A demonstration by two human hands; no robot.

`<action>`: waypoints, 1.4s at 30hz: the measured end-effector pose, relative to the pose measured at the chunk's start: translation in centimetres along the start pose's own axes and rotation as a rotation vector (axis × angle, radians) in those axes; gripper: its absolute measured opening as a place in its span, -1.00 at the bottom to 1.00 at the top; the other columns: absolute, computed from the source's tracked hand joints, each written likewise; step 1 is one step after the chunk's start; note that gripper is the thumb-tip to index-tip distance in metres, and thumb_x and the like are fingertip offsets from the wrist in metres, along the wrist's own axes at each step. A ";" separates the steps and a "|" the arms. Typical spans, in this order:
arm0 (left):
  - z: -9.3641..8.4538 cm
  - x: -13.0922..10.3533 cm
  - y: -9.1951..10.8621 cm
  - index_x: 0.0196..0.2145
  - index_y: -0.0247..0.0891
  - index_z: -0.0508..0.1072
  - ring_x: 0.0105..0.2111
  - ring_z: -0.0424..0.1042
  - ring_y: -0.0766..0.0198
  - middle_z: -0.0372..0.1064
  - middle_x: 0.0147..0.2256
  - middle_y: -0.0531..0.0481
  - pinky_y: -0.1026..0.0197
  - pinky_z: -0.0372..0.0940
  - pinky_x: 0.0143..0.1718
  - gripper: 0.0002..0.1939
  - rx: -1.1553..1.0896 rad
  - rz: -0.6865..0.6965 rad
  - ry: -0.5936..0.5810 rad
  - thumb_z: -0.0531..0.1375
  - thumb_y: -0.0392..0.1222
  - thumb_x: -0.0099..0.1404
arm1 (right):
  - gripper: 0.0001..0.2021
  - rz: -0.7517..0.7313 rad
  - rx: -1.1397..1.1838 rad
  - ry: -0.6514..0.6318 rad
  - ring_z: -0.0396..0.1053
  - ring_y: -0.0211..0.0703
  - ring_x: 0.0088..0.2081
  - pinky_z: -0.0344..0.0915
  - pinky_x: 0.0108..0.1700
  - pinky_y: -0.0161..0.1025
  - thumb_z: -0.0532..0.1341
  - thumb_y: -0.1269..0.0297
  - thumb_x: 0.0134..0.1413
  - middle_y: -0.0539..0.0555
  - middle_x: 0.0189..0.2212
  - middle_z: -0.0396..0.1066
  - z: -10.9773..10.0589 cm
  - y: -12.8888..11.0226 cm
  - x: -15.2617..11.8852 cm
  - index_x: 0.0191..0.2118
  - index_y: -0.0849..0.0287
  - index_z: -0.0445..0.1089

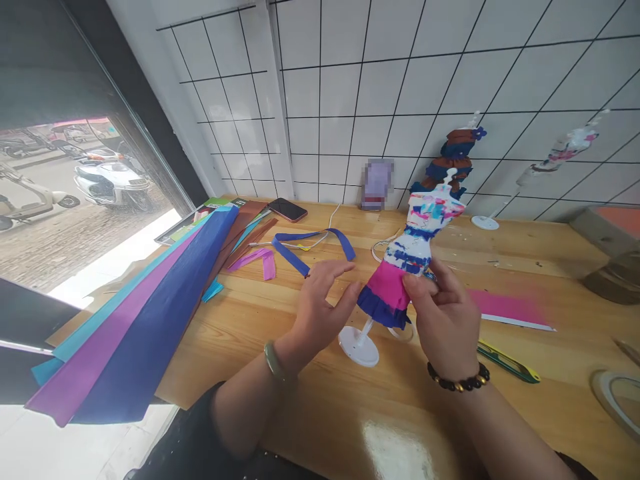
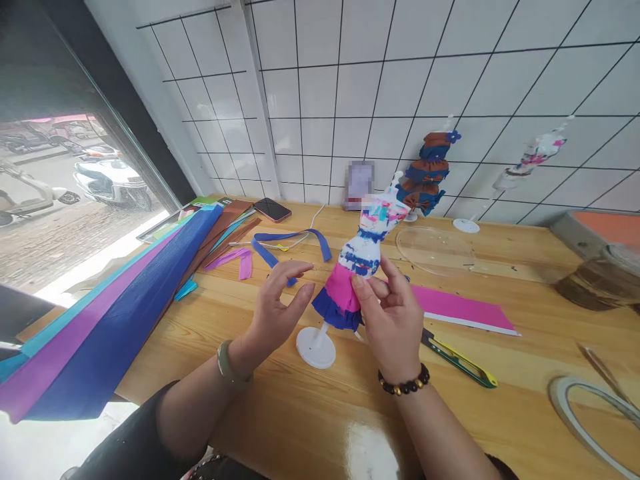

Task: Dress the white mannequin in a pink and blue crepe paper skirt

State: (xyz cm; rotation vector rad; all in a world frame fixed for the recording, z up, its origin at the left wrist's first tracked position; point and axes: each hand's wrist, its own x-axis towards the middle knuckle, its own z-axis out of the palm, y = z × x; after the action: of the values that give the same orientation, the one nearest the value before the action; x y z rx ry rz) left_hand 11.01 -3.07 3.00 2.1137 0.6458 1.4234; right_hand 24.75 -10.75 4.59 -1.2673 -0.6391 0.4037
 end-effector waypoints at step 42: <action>-4.3 3.4 -2.3 -0.22 -0.21 0.45 -0.31 0.33 0.30 0.40 -0.32 0.02 0.26 0.20 -0.24 -0.70 -0.489 -0.449 0.254 0.17 0.03 0.18 | -0.63 0.089 -0.150 -0.410 0.40 -0.21 -0.23 0.32 -0.23 -0.27 0.24 0.14 0.00 0.11 -0.22 0.46 3.8 1.1 -1.3 -0.06 0.14 0.34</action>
State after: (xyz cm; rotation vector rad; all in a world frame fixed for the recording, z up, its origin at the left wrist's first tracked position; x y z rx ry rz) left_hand 7.90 1.47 5.20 1.3274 0.7216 1.4184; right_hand 21.35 -8.42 3.85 -1.3703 -0.9748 0.7107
